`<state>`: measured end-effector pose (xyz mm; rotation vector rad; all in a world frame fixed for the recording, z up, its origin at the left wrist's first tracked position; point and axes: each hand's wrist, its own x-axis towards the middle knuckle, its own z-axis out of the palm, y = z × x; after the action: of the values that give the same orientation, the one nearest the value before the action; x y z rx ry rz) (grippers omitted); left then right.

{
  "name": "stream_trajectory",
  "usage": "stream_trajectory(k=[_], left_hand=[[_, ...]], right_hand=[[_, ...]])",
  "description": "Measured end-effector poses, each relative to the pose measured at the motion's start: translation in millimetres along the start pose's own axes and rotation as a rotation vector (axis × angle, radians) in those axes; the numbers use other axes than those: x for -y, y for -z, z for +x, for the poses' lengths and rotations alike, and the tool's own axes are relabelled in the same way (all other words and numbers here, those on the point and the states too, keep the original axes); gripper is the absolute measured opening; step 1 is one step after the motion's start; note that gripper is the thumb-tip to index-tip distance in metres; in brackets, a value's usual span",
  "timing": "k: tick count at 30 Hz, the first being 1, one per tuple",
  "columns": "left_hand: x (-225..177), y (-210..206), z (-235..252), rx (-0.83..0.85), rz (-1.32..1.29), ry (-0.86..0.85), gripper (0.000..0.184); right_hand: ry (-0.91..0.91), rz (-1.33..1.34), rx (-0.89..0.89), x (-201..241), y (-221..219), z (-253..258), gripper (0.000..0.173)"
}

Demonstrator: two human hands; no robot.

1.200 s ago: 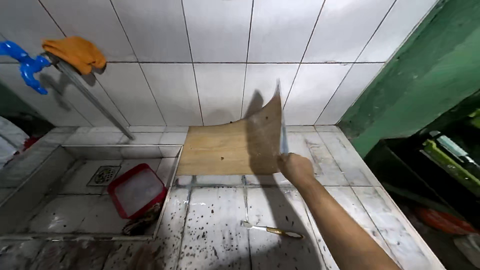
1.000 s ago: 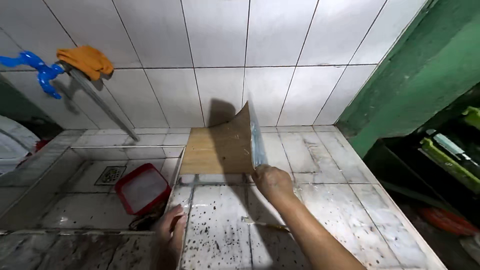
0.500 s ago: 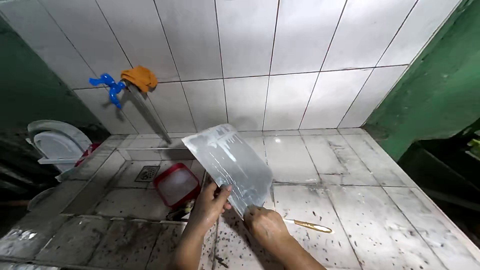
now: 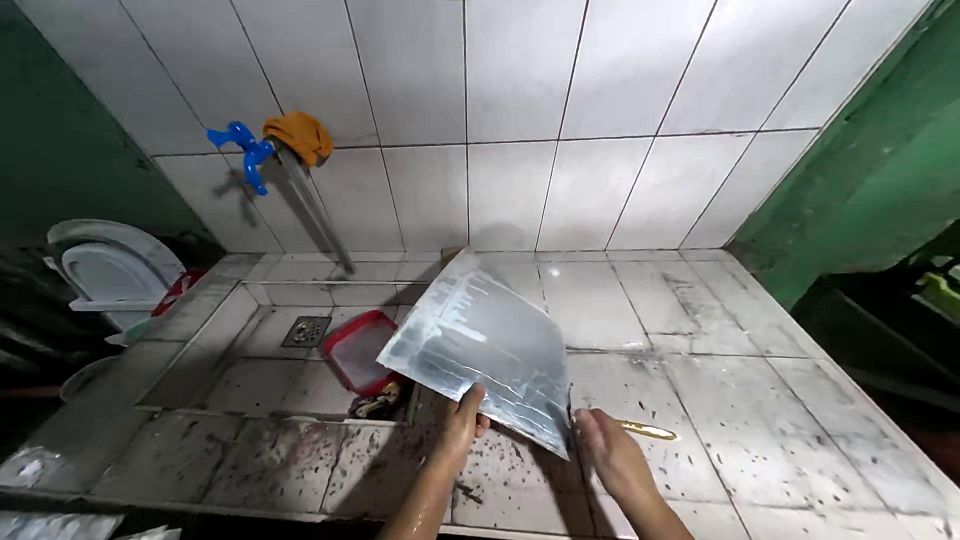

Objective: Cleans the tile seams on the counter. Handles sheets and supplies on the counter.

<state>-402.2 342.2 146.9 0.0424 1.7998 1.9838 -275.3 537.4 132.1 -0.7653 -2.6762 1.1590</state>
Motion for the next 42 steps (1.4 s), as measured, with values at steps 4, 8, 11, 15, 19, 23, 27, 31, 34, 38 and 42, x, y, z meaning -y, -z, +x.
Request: stream_trajectory(k=[4, 8, 11, 15, 19, 23, 27, 31, 34, 38, 42], left_hand=[[19, -12, -12, -0.067, -0.127, 0.002, 0.025], [23, -23, -29, -0.064, -0.041, -0.015, 0.026], [34, -29, -40, -0.096, -0.043, -0.062, 0.025], [35, -37, -48, -0.169, -0.061, -0.082, 0.027], [20, -38, -54, -0.228, -0.079, -0.09, 0.027], [15, -13, -64, -0.307, -0.112, -0.098, 0.024], [13, 10, -67, -0.315, -0.131, -0.079, 0.028], [-4, 48, -73, -0.207, -0.098, -0.123, 0.027], [-3, 92, -73, -0.118, -0.015, -0.102, 0.03], [-6, 132, -65, 0.033, 0.011, -0.064, 0.028], [-23, 148, -51, 0.116, 0.094, -0.019, 0.028]], right_hand=[[-0.371, 0.315, 0.086, -2, 4, 50, 0.051], [-0.502, 0.435, 0.112, 9, -10, 99, 0.059], [-0.47, 0.362, 0.054, 6, -25, 103, 0.062], [-0.353, 0.258, 0.007, 10, -18, 97, 0.053], [-0.332, 0.476, -0.049, 13, -26, 93, 0.041], [-0.309, 0.587, -0.069, 34, -47, 69, 0.032], [-0.274, 0.572, -0.111, 53, -57, 54, 0.032], [-0.292, 0.582, -0.131, 79, -79, 30, 0.034], [-0.333, 0.613, -0.204, 94, -108, 18, 0.033], [-0.374, 0.618, -0.299, 114, -124, 8, 0.035], [-0.424, 0.469, -0.269, 126, -129, 11, 0.036]])
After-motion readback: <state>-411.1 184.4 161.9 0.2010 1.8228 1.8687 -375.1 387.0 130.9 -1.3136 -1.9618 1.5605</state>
